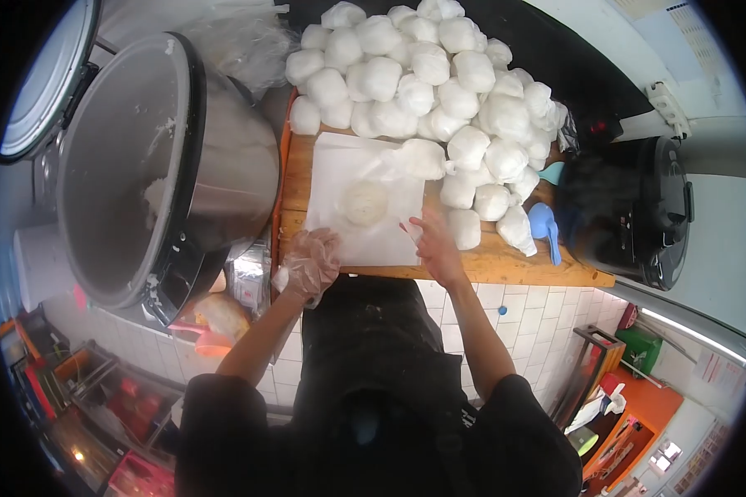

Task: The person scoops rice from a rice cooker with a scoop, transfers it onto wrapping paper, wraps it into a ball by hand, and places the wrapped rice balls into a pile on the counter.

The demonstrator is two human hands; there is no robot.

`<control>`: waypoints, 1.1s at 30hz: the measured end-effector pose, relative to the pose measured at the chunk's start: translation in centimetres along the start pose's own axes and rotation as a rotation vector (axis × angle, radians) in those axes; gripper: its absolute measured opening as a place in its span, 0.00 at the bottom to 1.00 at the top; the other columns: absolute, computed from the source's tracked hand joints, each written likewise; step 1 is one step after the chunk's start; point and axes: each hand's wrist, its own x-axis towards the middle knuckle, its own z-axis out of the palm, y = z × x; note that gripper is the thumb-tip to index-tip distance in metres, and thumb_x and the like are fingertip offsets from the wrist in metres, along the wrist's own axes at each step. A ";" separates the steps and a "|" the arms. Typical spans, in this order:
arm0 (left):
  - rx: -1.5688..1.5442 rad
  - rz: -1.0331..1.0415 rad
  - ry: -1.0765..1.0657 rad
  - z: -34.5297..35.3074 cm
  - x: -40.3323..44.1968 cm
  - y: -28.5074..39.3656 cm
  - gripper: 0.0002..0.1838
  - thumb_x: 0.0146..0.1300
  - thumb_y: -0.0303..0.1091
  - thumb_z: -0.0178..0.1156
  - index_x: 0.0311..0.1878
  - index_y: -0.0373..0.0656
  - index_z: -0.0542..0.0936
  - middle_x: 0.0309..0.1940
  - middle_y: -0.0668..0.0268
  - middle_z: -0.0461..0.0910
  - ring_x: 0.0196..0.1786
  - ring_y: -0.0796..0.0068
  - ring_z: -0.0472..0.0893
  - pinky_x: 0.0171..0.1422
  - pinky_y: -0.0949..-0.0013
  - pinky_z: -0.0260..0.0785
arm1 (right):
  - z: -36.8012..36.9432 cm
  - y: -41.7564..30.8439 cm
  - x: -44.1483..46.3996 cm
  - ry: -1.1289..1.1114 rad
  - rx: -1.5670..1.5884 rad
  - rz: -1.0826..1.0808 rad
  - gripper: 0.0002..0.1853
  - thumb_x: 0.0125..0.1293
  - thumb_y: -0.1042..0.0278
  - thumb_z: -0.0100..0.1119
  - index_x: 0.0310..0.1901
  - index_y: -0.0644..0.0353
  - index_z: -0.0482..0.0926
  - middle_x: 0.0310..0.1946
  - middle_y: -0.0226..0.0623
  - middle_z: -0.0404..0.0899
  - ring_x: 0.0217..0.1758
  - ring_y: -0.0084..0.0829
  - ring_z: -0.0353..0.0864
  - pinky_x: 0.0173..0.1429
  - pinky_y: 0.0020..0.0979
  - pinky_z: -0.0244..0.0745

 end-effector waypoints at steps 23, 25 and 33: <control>0.441 -0.063 0.257 4.7 -0.6 -3.2 0.23 0.64 0.44 0.65 0.56 0.38 0.78 0.51 0.60 0.81 0.50 0.57 0.82 0.53 0.55 0.76 | -1.4 0.7 4.6 0.196 -1.815 -0.460 0.16 0.71 0.55 0.55 0.54 0.55 0.79 0.50 0.40 0.82 0.53 0.45 0.81 0.55 0.45 0.75; 0.333 0.089 0.284 5.1 0.4 1.0 0.27 0.64 0.45 0.65 0.60 0.35 0.76 0.57 0.56 0.78 0.58 0.54 0.80 0.62 0.54 0.74 | 1.9 0.2 6.0 -0.141 -1.964 -0.615 0.19 0.72 0.59 0.54 0.60 0.55 0.76 0.58 0.42 0.79 0.64 0.44 0.76 0.62 0.42 0.74; -0.100 -0.323 0.367 4.3 4.0 3.9 0.47 0.60 0.50 0.69 0.75 0.33 0.60 0.73 0.46 0.58 0.77 0.50 0.57 0.80 0.56 0.53 | 7.0 2.3 12.8 -0.532 -2.159 -0.595 0.23 0.48 0.68 0.65 0.50 0.53 0.75 0.46 0.42 0.76 0.54 0.43 0.77 0.59 0.44 0.72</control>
